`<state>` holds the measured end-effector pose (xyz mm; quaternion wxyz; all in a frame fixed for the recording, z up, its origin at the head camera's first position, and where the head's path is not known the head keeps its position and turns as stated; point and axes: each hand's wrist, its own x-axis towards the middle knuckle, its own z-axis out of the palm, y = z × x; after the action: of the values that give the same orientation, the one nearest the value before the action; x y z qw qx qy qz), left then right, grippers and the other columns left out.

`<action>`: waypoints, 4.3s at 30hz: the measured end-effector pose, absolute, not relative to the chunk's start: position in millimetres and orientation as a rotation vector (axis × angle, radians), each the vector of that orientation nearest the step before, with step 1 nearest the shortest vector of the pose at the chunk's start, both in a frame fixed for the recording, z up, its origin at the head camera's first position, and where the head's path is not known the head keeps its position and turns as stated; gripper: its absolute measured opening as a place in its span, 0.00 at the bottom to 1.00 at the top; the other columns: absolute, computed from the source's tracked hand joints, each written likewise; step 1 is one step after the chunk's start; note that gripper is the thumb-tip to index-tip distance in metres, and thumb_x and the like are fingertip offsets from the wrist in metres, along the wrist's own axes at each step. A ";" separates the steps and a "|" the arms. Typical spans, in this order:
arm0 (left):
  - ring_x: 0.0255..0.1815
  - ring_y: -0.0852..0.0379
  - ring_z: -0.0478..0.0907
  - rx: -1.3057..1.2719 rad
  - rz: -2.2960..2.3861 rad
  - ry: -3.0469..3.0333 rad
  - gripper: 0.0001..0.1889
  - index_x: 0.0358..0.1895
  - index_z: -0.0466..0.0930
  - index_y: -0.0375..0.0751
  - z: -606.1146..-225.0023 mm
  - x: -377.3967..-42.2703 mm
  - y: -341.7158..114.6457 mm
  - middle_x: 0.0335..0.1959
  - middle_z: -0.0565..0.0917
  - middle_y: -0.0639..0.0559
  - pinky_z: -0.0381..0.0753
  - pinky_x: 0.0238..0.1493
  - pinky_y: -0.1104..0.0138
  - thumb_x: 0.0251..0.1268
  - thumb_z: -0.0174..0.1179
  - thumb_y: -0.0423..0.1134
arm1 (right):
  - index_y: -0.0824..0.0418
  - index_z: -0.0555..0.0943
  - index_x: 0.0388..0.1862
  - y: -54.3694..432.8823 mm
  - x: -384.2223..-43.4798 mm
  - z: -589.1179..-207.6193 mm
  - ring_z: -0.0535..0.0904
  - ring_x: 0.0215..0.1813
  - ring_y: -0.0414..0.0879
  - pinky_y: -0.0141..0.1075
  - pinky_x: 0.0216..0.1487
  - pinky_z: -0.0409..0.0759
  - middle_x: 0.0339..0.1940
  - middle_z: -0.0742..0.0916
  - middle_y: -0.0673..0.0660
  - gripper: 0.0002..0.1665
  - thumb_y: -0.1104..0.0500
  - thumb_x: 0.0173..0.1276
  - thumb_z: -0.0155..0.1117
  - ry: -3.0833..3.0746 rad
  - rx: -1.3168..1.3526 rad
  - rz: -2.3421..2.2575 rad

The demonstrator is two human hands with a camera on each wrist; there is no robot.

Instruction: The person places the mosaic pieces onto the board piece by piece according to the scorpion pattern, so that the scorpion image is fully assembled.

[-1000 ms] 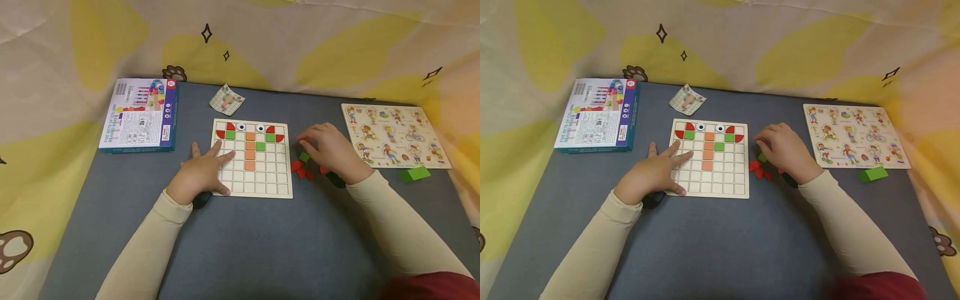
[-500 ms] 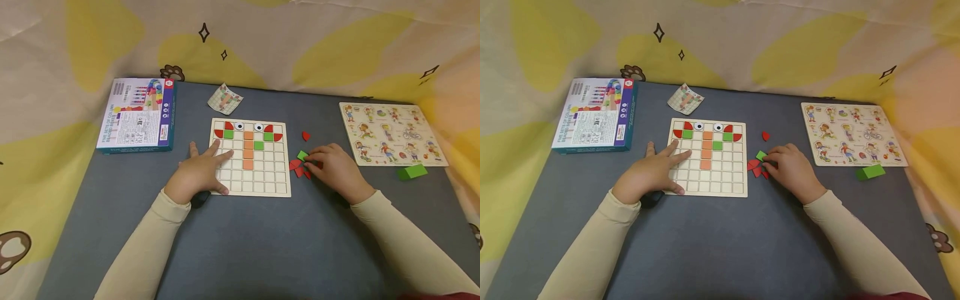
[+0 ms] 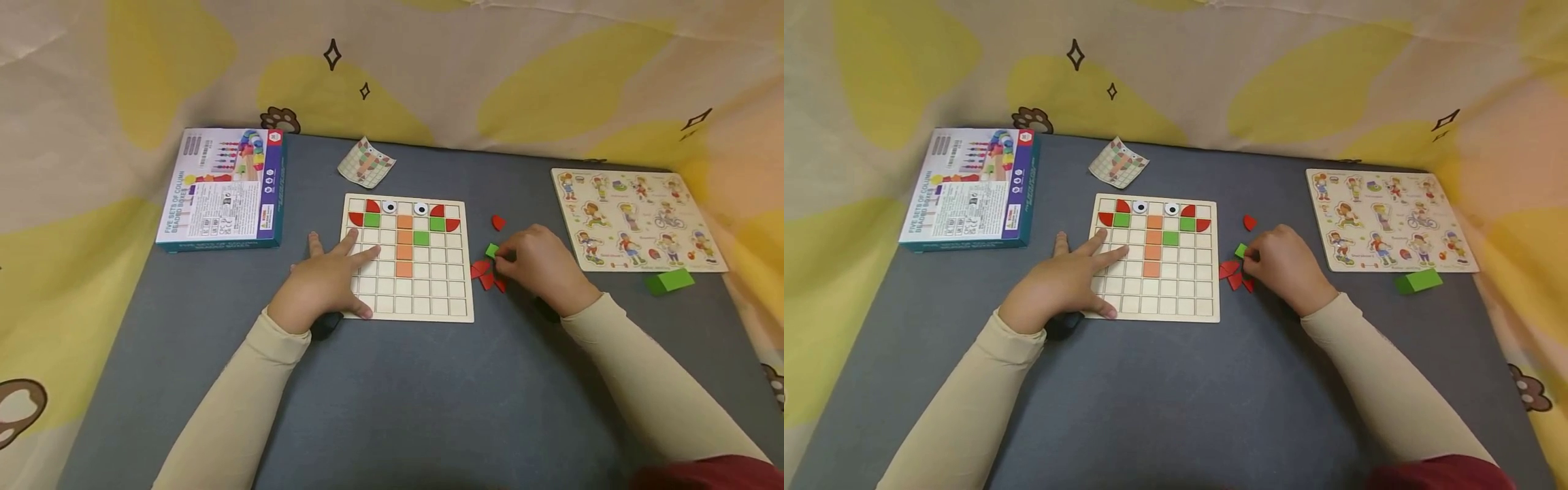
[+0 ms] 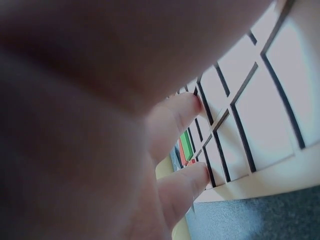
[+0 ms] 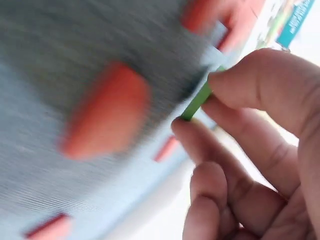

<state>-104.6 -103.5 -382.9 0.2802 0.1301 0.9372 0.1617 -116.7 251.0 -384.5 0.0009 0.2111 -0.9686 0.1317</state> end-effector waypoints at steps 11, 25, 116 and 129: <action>0.78 0.12 0.25 0.338 0.430 2.498 0.62 0.85 0.57 0.63 -380.3 -105.7 -104.9 0.89 0.39 0.45 0.53 0.57 0.14 0.45 0.85 0.58 | 0.62 0.93 0.35 148.6 -147.1 -369.4 0.81 0.38 0.52 0.46 0.51 0.76 0.33 0.92 0.53 0.06 0.67 0.64 0.71 -2.884 1.098 0.509; 0.78 0.12 0.26 0.344 0.427 2.507 0.61 0.85 0.59 0.64 -380.5 -104.0 -102.4 0.89 0.41 0.46 0.56 0.56 0.15 0.44 0.85 0.59 | 0.59 0.86 0.22 103.5 -170.3 -388.5 0.76 0.31 0.51 0.43 0.47 0.74 0.22 0.85 0.52 0.12 0.71 0.60 0.65 -2.848 1.276 0.347; 0.78 0.13 0.24 0.321 0.450 2.497 0.63 0.85 0.58 0.63 -378.3 -104.8 -102.2 0.89 0.39 0.45 0.51 0.57 0.14 0.43 0.87 0.56 | 0.69 0.92 0.44 237.8 -126.9 -393.3 0.83 0.44 0.60 0.54 0.56 0.80 0.41 0.92 0.63 0.10 0.64 0.68 0.74 -3.081 0.702 0.292; 0.78 0.13 0.24 0.330 0.457 2.501 0.63 0.85 0.58 0.63 -379.4 -104.3 -101.8 0.89 0.39 0.46 0.52 0.57 0.14 0.43 0.87 0.56 | 0.65 0.88 0.29 238.1 -136.4 -402.0 0.80 0.42 0.58 0.51 0.50 0.80 0.39 0.91 0.60 0.04 0.71 0.60 0.69 -2.952 0.881 0.415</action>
<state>-104.3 -101.8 -379.4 0.2848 0.1233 0.9352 0.1707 -136.4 238.1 -402.0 0.0166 0.2834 -0.9495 0.1334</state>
